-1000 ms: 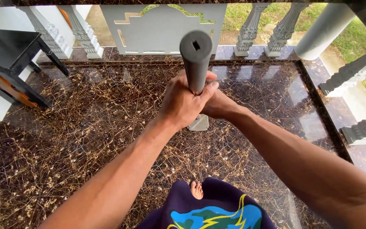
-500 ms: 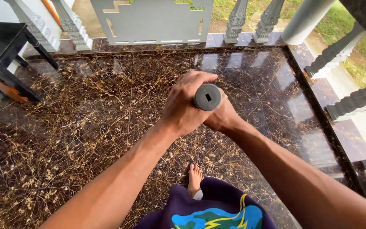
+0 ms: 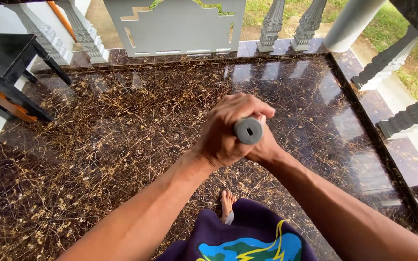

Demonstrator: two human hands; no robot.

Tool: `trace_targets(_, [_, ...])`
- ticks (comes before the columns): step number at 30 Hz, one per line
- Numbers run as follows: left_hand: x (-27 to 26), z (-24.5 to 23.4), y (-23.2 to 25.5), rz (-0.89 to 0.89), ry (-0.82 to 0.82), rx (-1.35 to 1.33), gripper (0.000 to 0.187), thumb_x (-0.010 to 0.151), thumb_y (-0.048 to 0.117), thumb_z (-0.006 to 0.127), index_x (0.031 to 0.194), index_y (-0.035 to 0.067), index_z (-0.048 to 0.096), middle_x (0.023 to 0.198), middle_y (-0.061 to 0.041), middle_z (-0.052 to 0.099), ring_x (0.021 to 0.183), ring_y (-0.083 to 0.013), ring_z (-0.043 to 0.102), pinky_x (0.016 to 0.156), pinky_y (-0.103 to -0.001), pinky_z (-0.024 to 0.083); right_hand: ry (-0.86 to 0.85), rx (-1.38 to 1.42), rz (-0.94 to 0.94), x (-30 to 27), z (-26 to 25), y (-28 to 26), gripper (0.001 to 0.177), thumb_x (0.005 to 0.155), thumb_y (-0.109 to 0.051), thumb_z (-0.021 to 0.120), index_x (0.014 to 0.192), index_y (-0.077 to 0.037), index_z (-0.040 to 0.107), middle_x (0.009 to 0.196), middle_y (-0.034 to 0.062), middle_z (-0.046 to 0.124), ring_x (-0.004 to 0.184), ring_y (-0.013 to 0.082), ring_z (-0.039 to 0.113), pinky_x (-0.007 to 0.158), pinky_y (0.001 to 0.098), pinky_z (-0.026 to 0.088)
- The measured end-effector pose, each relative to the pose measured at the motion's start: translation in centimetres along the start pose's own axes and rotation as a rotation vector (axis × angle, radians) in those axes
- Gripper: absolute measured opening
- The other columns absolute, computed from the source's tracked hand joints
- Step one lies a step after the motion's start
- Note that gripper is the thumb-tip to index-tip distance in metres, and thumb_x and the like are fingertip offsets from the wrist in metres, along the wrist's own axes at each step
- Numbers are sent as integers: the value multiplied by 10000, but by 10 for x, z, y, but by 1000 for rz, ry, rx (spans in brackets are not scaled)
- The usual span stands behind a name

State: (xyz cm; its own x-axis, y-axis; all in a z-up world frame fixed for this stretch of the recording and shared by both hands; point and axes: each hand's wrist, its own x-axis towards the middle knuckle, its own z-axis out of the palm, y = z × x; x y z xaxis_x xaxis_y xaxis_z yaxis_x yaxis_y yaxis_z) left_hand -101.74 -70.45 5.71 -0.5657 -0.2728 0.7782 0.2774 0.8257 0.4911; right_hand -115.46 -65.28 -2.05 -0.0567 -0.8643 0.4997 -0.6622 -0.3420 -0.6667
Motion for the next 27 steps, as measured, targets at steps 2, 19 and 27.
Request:
trace_targets(2, [0, -2, 0, -15, -14, 31, 396, 1078, 464, 405, 1074, 151, 648, 1035, -29, 753, 988, -175, 747, 968, -413, 568, -1, -1, 34, 2, -8, -19, 245, 967, -227, 656, 1063, -32, 543, 1023, 95, 587, 867, 175, 617, 642, 286, 577])
trace_targets(19, [76, 43, -139, -11, -176, 138, 242, 893, 283, 591, 996, 70, 639, 951, -122, 736, 877, -311, 698, 838, -451, 559, 3, 217, 45, 80, -29, 137, 213, 912, -188, 672, 1027, -12, 635, 1007, 110, 673, 882, 199, 672, 699, 349, 568])
trace_targets(27, [125, 89, -205, -73, -166, 210, 260, 924, 310, 584, 1010, 68, 620, 932, -127, 708, 872, -323, 659, 843, -464, 551, -55, 221, -22, 122, -62, 229, 252, 803, -202, 732, 980, -31, 675, 993, 112, 711, 882, 238, 698, 751, 375, 575])
